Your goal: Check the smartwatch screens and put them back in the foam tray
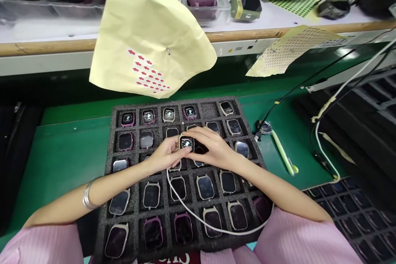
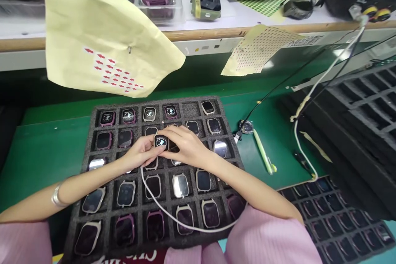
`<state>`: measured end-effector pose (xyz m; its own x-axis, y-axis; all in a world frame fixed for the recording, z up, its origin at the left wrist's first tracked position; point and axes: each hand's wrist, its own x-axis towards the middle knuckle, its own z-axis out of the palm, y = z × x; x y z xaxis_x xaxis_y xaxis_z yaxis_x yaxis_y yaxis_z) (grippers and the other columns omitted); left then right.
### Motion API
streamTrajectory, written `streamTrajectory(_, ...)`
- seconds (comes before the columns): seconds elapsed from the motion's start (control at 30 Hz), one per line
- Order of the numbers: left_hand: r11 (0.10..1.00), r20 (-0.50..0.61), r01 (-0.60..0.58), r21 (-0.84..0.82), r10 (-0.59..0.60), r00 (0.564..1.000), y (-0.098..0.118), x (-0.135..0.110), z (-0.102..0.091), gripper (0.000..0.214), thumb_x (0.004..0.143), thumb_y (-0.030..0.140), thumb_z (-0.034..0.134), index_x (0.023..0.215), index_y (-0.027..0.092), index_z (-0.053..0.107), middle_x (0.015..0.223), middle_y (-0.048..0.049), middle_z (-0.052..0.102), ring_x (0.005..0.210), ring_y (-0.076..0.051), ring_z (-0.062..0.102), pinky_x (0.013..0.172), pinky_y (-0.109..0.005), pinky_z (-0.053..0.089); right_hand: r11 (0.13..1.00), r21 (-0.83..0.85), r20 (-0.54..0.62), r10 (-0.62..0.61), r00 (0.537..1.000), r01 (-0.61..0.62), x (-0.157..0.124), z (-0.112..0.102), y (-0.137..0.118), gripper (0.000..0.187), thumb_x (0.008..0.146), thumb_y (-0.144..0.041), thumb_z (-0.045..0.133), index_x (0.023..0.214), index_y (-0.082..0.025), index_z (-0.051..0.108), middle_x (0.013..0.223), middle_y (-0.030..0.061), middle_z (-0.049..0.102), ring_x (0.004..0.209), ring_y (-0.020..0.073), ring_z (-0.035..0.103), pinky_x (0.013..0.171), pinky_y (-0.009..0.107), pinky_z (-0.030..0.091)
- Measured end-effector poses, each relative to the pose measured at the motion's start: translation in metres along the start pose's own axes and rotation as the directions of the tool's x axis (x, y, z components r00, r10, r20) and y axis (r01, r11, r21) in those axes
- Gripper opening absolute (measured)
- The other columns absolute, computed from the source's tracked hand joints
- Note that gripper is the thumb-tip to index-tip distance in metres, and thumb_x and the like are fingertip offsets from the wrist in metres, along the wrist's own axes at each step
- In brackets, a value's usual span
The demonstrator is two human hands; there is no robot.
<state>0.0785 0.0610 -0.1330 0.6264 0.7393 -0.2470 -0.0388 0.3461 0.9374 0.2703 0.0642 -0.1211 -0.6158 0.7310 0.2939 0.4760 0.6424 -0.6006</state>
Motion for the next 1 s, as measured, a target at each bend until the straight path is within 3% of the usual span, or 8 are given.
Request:
streamTrajectory(0.5,0.999,-0.01,-0.004,0.035,0.004,1.0,-0.008,0.0,0.0,0.044,0.082,0.05,0.062,0.102,0.012,0.053,0.055,0.008,0.043,0.033,-0.004,0.034,0.032,-0.017,0.027,1.0,0.011,0.015,-0.018,1.0,0.018,-0.006,0.005,0.006,0.05,0.089,-0.038,0.065,0.131,-0.016,0.05,0.118,0.0136,0.06,0.107,0.0278,0.059,0.087,0.046,0.05)
streamTrajectory(0.6,0.99,-0.06,-0.07,0.125,0.078,0.995,-0.011,0.0,0.0,0.037,0.085,0.045,0.06,0.102,0.013,0.055,0.07,0.0009,0.055,0.058,-0.011,0.054,0.054,-0.022,0.047,1.0,-0.006,0.048,-0.011,0.999,0.011,-0.004,-0.002,0.004,0.046,0.089,-0.037,0.065,0.129,-0.018,0.052,0.117,0.0129,0.059,0.108,0.0281,0.057,0.09,0.047,0.048)
streamTrajectory(0.7,0.977,-0.08,-0.111,0.181,0.127,0.989,-0.012,0.0,0.002,0.037,0.083,0.042,0.063,0.109,0.016,0.055,0.095,-0.0055,0.061,0.098,-0.021,0.056,0.083,-0.03,0.049,0.999,0.047,-0.005,-0.02,1.0,0.02,0.004,-0.021,0.009,0.043,0.087,-0.037,0.067,0.125,-0.02,0.055,0.114,0.0109,0.057,0.108,0.0271,0.055,0.091,0.045,0.047)
streamTrajectory(0.83,0.994,-0.031,-0.061,0.094,0.064,0.997,-0.012,0.0,0.003,0.043,0.082,0.044,0.065,0.113,0.017,0.052,0.097,-0.0062,0.061,0.093,-0.02,0.058,0.076,-0.028,0.05,0.998,-0.003,-0.169,0.064,0.984,-0.066,0.016,-0.048,0.042,0.043,0.083,-0.037,0.072,0.12,-0.021,0.058,0.109,0.0082,0.058,0.104,0.0264,0.055,0.092,0.043,0.046)
streamTrajectory(0.9,0.997,-0.022,-0.053,0.06,0.054,0.998,-0.013,0.0,0.003,0.043,0.083,0.045,0.063,0.114,0.017,0.052,0.102,-0.0069,0.062,0.087,-0.017,0.059,0.072,-0.025,0.05,0.983,-0.139,-0.121,0.105,0.987,-0.122,0.019,-0.057,0.063,0.041,0.082,-0.038,0.072,0.117,-0.018,0.061,0.106,0.0093,0.06,0.101,0.0287,0.055,0.092,0.047,0.045)
streamTrajectory(1.0,0.998,-0.029,-0.048,0.038,0.049,0.998,-0.014,0.001,0.004,0.045,0.083,0.045,0.063,0.117,0.019,0.051,0.107,-0.0077,0.063,0.079,-0.015,0.06,0.066,-0.024,0.05,0.963,-0.249,0.073,0.128,0.989,-0.106,0.016,-0.071,0.083,0.043,0.085,-0.035,0.068,0.122,-0.016,0.06,0.112,0.0122,0.061,0.104,0.0303,0.055,0.093,0.051,0.043)
